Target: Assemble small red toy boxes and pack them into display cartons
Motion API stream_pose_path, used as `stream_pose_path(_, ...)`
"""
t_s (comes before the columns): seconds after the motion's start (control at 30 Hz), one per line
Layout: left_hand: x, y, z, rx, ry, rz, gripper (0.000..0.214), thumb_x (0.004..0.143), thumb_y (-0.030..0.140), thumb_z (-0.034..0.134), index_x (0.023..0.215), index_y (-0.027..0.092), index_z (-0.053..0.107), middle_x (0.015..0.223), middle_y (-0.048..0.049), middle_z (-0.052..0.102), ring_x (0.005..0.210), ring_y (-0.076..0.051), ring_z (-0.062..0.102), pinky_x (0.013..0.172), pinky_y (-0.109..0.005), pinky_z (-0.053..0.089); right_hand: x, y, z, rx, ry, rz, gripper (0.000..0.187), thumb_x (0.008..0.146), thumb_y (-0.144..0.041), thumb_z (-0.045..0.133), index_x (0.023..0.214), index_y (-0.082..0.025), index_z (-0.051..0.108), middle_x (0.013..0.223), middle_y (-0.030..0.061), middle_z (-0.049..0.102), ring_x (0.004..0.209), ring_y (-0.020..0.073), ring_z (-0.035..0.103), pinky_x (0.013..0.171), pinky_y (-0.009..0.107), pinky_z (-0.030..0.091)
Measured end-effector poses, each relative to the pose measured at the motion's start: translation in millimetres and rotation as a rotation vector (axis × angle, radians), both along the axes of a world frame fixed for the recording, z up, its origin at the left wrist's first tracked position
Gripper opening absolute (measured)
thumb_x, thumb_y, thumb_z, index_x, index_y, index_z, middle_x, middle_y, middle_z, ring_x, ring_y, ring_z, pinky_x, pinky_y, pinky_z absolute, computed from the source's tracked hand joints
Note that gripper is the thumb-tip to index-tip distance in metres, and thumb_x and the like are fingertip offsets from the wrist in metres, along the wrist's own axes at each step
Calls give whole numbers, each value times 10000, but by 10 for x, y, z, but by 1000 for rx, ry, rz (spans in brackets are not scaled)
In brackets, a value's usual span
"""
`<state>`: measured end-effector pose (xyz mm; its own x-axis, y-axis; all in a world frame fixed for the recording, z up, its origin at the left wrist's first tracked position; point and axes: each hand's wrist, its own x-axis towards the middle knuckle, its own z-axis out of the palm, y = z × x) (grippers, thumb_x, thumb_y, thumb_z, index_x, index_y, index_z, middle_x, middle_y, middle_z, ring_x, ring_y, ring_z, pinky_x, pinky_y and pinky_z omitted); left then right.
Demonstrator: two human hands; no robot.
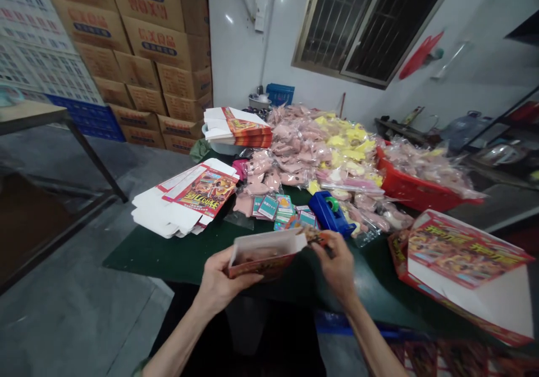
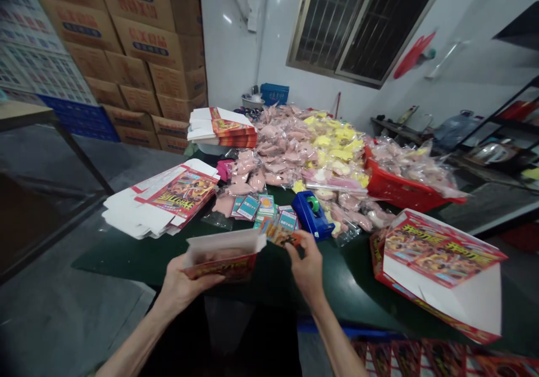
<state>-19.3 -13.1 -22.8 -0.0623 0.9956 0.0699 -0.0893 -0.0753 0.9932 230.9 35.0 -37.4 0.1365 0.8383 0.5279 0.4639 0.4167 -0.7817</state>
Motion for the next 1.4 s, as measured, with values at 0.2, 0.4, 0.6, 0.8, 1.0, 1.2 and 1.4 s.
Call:
stream_pose_path(0.2,71,26,31,3,-28,-164,416,617,256,768,1001,132,668,912,-84,734,809,-250,695,728,-336,578,-55,-400,1008,205,69,183,155,813,-120,571,934,-212,599,824,28,635,604,131,607,549,267,506)
stream_pose_path(0.4,42,57,-42,63,-76,-243,364,612,217,781,958,150,690,912,-63,734,809,-223,689,721,-290,566,-297,-427,1072,530,-472,85,323,792,-52,577,1059,-232,604,822,21,685,732,155,657,693,262,544)
stream_pose_path(0.6,23,67,-74,108,-31,-213,350,607,216,789,940,153,700,906,-72,723,813,-222,677,712,-290,553,-348,-392,1135,674,-743,319,390,819,2,458,1170,-145,546,926,98,652,860,177,613,744,315,530)
stream_pose_path(0.8,21,60,-79,140,-16,-240,367,620,223,784,971,155,703,957,-102,711,840,-251,674,749,-360,554,-578,-403,1105,688,-749,275,422,827,17,417,1217,-105,524,965,127,617,907,180,593,752,303,525)
stream_pose_path(1.0,28,67,-42,166,-19,-243,374,621,228,781,976,142,701,955,-112,711,853,-266,674,766,-381,552,-665,-378,1063,743,-746,189,365,815,14,483,1157,-94,552,928,109,633,882,166,605,762,261,526)
stream_pose_path(1.2,6,103,-98,248,68,-190,340,629,214,766,955,146,697,899,-76,706,801,-226,661,733,-328,544,-862,-450,882,604,-816,230,266,875,-247,533,1088,-96,587,946,127,625,905,216,569,742,349,506)
stream_pose_path(1.4,0,84,-92,276,159,-140,261,664,241,733,902,149,676,883,-53,691,796,-217,656,692,-291,549,-1023,-528,864,321,-784,202,228,815,-341,610,959,-166,635,964,83,619,939,252,516,785,409,429)
